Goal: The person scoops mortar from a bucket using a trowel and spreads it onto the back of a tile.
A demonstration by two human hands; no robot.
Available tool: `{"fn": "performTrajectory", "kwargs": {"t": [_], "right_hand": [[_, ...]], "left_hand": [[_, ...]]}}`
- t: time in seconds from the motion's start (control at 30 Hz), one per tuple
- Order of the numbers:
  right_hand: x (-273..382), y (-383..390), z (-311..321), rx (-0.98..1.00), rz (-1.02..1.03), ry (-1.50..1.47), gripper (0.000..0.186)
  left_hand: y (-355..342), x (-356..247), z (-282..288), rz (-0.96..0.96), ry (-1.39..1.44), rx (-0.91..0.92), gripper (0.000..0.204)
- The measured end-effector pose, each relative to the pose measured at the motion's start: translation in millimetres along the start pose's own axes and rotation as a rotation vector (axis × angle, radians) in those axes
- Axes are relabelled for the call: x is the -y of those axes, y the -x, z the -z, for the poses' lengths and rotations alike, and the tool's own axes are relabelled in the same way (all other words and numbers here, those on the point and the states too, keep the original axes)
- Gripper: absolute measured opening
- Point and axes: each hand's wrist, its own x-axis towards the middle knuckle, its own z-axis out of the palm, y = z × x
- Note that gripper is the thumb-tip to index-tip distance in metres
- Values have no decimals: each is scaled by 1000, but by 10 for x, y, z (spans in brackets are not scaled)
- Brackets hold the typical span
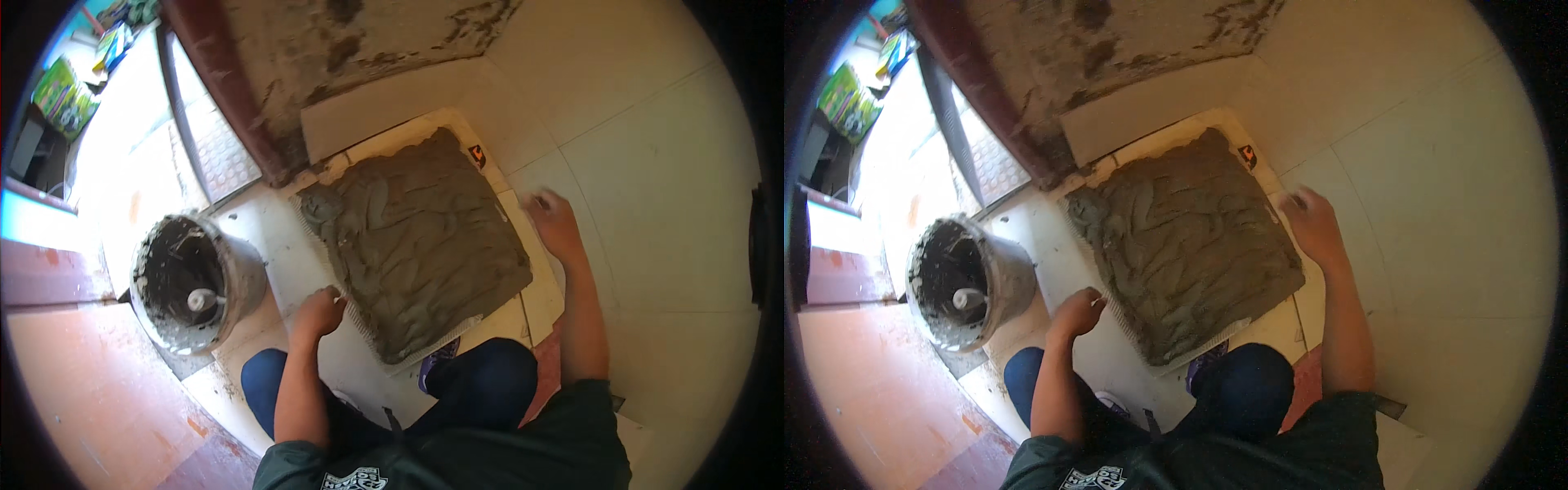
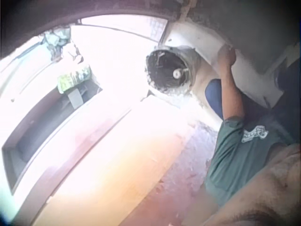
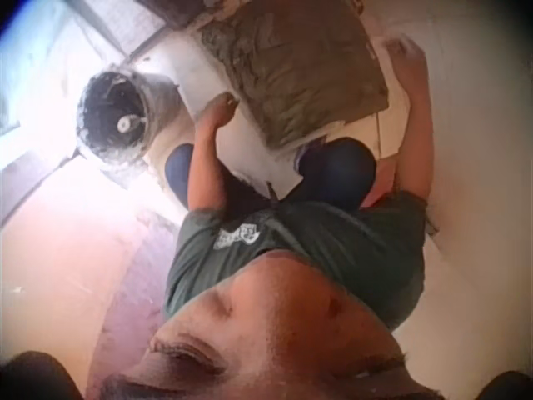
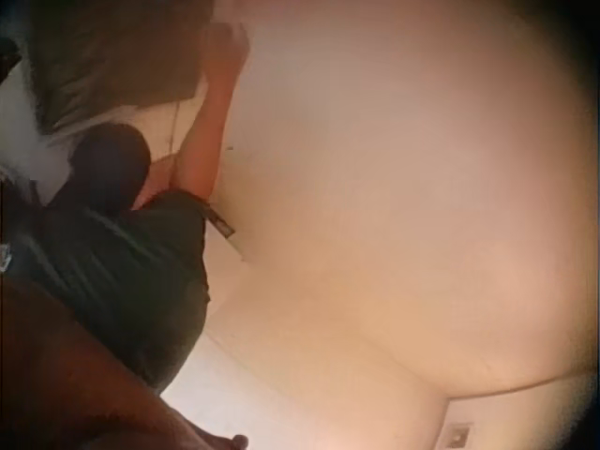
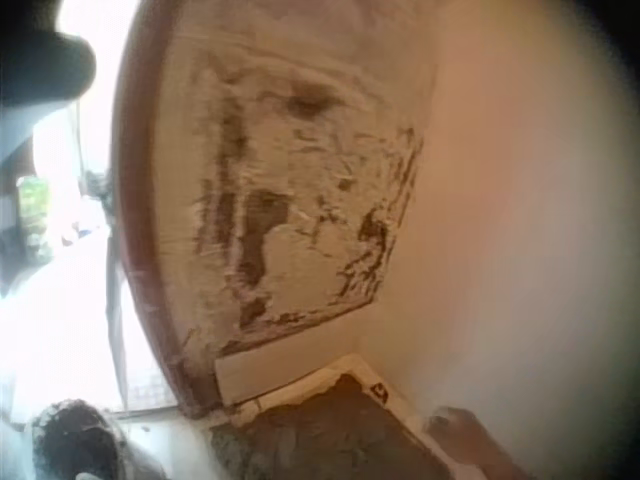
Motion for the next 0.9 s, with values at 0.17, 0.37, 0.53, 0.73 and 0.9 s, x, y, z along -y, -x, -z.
{"fn": "performTrajectory", "kwargs": {"t": [0.17,0.37,0.53,0.73,0.9], "right_hand": [[-2056,-128,-76,-1,-270,28,37],[-3231,-570,-799,-27,-248,-29,40],[-3585,-1100,-1111,26,-304,-142,44],[-3775,-1546,-1305,368,-435,-189,64],[-3601,-1655,-1167,500,-627,-536,75]], "left_hand": [[-353,94,-208,106,63,-133,41],[-961,728,-642,515,551,-218,43],[-1142,771,-1027,822,1034,-506,58],[-1153,925,-1325,813,1059,-537,57],[-1233,702,-1521,556,1329,-610,42]]}}
